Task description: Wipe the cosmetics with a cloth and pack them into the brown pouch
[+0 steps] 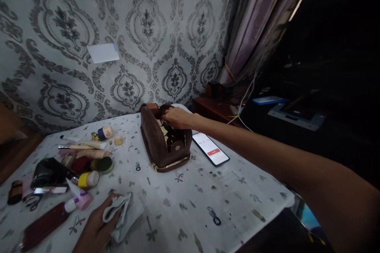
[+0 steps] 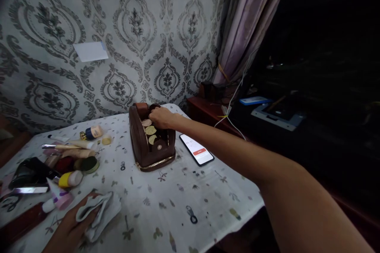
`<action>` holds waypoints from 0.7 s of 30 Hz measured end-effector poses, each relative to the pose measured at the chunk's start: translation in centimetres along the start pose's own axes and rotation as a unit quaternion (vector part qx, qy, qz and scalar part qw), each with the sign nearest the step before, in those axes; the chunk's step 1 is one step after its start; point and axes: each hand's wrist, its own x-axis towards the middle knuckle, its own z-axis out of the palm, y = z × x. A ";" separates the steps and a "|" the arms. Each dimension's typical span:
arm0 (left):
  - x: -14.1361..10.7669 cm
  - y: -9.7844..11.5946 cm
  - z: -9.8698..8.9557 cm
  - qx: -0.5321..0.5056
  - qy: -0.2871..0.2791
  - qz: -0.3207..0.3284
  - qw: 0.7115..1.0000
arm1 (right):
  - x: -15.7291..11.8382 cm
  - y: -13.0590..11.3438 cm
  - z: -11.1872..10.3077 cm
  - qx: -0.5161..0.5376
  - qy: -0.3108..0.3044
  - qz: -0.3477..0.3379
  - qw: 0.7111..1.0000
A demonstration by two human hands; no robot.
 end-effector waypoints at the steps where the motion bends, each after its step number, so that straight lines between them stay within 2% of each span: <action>1: 0.0 -0.3 0.0 -0.004 0.008 -0.011 1.000 | 0.1 0.0 0.0 0.000 0.005 -0.003 1.000; 4: 0.1 -1.6 -0.2 -0.006 0.014 -0.029 0.999 | 0.3 -0.1 0.1 -0.010 0.006 -0.026 1.000; 9: 0.1 -3.0 -0.7 0.018 0.023 -0.065 0.997 | 1.4 -0.6 1.1 -0.042 -0.034 -0.038 0.998; 14: 0.0 -2.8 -0.4 0.020 0.037 -0.078 0.996 | 2.9 -0.4 2.2 -0.051 -0.051 -0.029 0.997; 18: -0.1 -2.5 -0.1 0.029 0.077 -0.059 0.995 | 3.5 0.0 2.6 -0.066 -0.070 -0.011 0.995; 21: 0.1 -1.6 -0.3 0.018 0.032 -0.041 0.998 | 3.5 0.3 2.6 -0.077 -0.074 -0.005 0.994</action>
